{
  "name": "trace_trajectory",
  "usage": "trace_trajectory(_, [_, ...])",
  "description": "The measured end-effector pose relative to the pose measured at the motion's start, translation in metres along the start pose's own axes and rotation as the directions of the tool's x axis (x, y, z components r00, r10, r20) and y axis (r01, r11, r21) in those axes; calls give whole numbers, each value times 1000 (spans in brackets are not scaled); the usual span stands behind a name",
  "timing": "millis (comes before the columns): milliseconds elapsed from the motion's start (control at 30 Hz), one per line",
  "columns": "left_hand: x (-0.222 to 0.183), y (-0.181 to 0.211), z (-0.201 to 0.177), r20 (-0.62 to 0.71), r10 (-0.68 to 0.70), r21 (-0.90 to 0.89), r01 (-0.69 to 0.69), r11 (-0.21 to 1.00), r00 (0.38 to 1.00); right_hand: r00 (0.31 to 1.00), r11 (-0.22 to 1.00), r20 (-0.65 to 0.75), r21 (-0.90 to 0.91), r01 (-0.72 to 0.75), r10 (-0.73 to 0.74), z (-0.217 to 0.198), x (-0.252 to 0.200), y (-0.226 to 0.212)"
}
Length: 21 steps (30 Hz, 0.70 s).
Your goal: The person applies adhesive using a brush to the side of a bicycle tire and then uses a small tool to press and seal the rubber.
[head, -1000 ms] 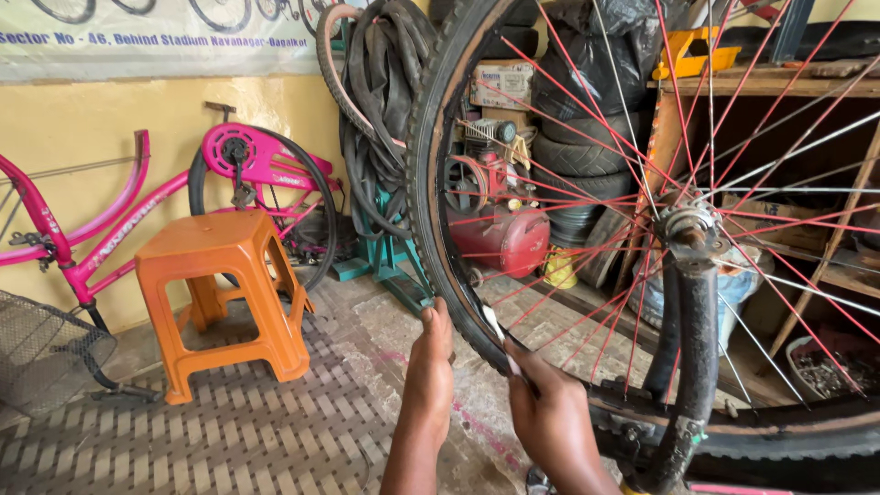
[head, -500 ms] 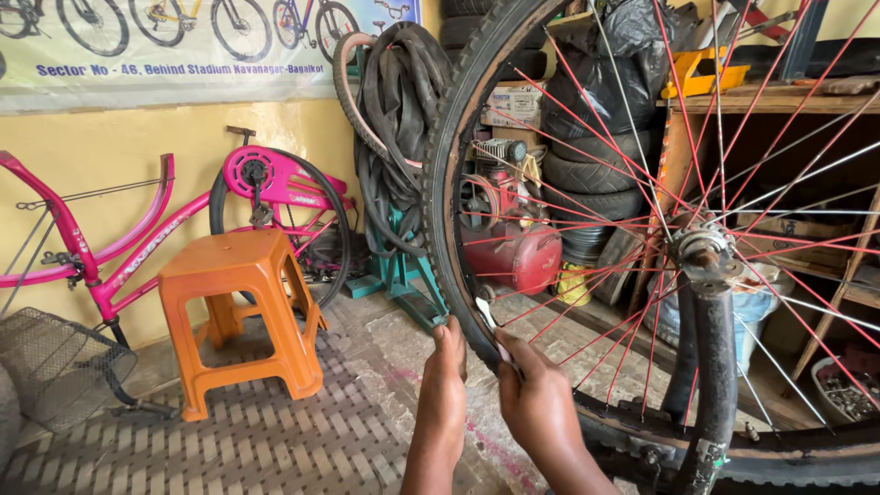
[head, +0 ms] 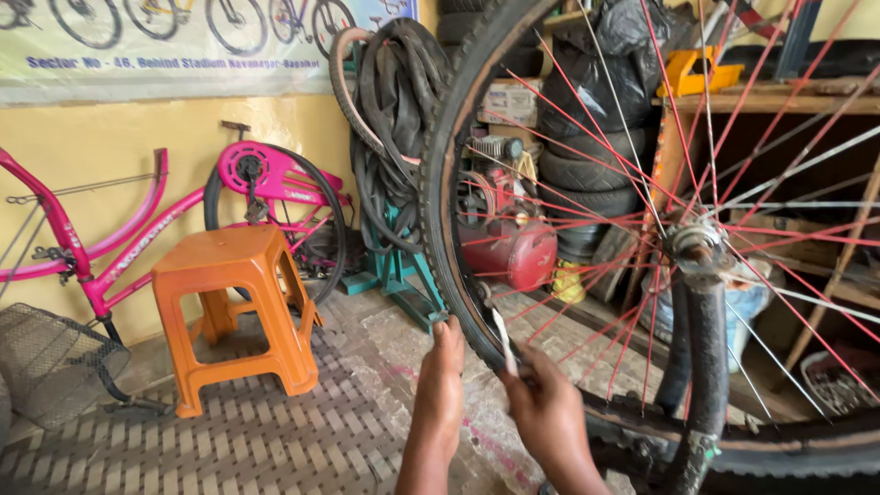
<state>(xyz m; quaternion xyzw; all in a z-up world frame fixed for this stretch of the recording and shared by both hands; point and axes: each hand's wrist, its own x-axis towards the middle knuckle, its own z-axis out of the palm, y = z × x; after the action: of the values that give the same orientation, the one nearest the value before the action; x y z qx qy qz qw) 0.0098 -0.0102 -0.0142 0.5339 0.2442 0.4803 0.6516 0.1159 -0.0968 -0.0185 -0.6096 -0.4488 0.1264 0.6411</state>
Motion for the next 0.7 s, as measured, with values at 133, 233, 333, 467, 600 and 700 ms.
trace_trajectory(133, [0,-4,-1,46,62,-54,-59,997,997,973,938,118,266,-224,199,14,13,0])
trace_trajectory(233, [1,-2,2,29,79,-15,-79,997,996,997,995,63,88,39,-44,3,-2,17])
trace_trajectory(333, [3,3,3,39,116,-7,-116,993,993,993,984,-2,-133,120,-122,-14,-20,30])
trace_trajectory(467, [-1,18,0,81,172,-49,-168,984,982,1000,984,14,-180,-1,4,-34,-32,24])
trace_trajectory(600, [-14,28,14,46,168,7,-168,986,985,999,969,34,-245,-22,31,-47,-36,15])
trace_trajectory(700, [-26,18,25,-219,-235,219,283,934,947,999,967,25,-248,49,-44,-42,-31,14])
